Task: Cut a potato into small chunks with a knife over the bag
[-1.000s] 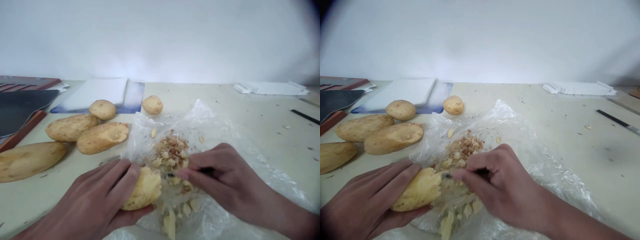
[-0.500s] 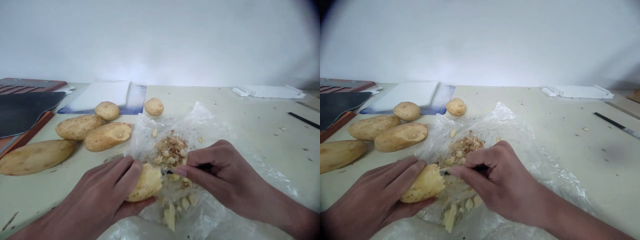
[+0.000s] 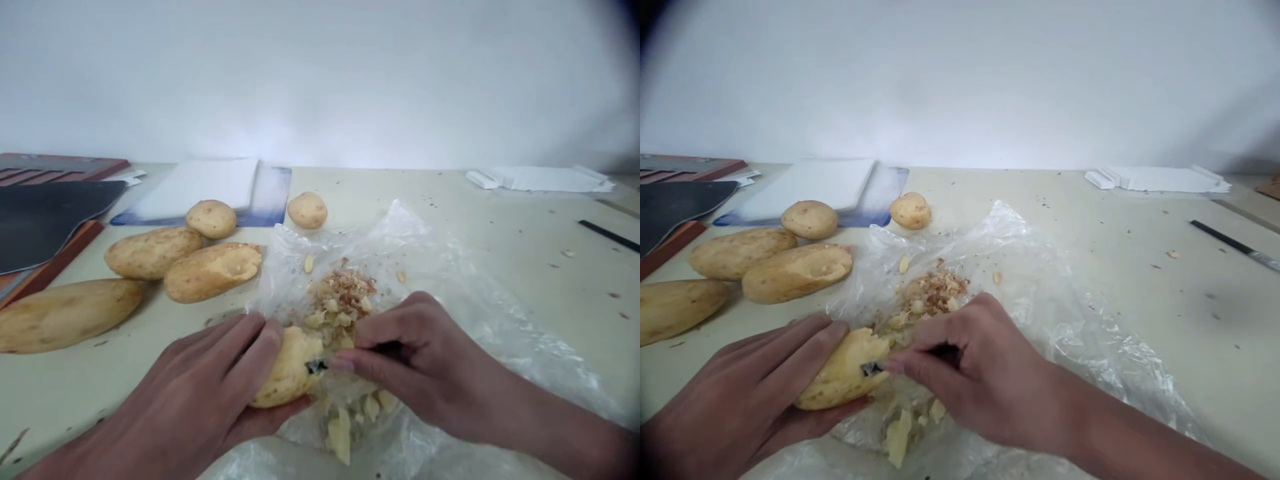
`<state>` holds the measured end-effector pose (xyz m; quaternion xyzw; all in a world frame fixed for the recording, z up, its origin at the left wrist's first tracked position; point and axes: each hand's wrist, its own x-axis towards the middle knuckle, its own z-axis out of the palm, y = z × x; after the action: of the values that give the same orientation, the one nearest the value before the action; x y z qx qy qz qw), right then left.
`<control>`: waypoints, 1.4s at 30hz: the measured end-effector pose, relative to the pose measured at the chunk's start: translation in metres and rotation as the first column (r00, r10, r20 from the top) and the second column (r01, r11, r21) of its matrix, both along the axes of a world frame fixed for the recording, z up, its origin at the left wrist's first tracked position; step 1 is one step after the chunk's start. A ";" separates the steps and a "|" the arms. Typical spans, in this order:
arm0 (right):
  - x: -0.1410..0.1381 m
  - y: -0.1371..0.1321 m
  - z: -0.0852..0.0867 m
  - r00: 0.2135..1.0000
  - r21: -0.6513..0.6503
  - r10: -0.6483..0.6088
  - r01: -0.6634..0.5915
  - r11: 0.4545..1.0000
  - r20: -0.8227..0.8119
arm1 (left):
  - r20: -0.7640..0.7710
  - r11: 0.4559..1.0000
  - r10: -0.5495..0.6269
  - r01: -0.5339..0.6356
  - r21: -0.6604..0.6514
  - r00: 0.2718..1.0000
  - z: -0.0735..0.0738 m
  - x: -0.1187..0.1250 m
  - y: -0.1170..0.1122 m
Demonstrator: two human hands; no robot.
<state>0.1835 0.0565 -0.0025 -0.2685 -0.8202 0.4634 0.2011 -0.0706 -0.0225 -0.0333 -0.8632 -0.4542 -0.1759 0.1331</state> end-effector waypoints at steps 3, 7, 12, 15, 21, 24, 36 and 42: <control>0.001 0.004 -0.004 0.991 0.170 -0.123 0.113 0.979 0.050 | 0.011 1.000 0.000 0.000 -0.007 1.000 -0.001 -0.001 0.001; 0.005 0.001 0.000 0.991 0.128 -0.127 0.121 0.984 0.037 | 0.016 1.000 -0.014 0.014 0.007 1.000 -0.002 -0.002 0.000; 0.002 -0.002 -0.003 1.000 0.027 -0.024 0.024 0.999 -0.011 | 0.064 0.999 -0.026 0.027 -0.019 0.998 -0.004 -0.004 -0.002; 0.004 0.005 -0.006 0.994 0.126 -0.106 0.102 0.987 0.027 | 0.117 1.000 0.000 0.001 -0.015 0.993 -0.002 -0.003 0.001; 0.003 -0.003 0.002 0.998 -0.001 -0.054 0.054 0.999 -0.022 | 0.242 0.998 0.065 -0.061 -0.023 0.968 0.009 0.011 0.007; -0.001 -0.001 -0.003 0.999 -0.003 -0.016 0.016 1.000 -0.038 | 0.242 0.997 0.072 -0.062 -0.048 0.968 0.010 0.016 0.006; 0.001 0.002 -0.005 0.999 0.015 -0.002 0.003 1.000 -0.045 | 0.048 0.999 -0.003 0.005 -0.035 0.999 0.000 -0.005 -0.002; 0.002 0.008 -0.003 0.991 0.051 -0.134 0.134 0.990 -0.001 | 0.050 1.000 0.004 -0.002 -0.027 0.999 -0.001 -0.003 -0.001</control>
<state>0.1856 0.0650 -0.0057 -0.3183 -0.8122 0.4272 0.2376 -0.0736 -0.0231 -0.0344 -0.8596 -0.4610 -0.1911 0.1101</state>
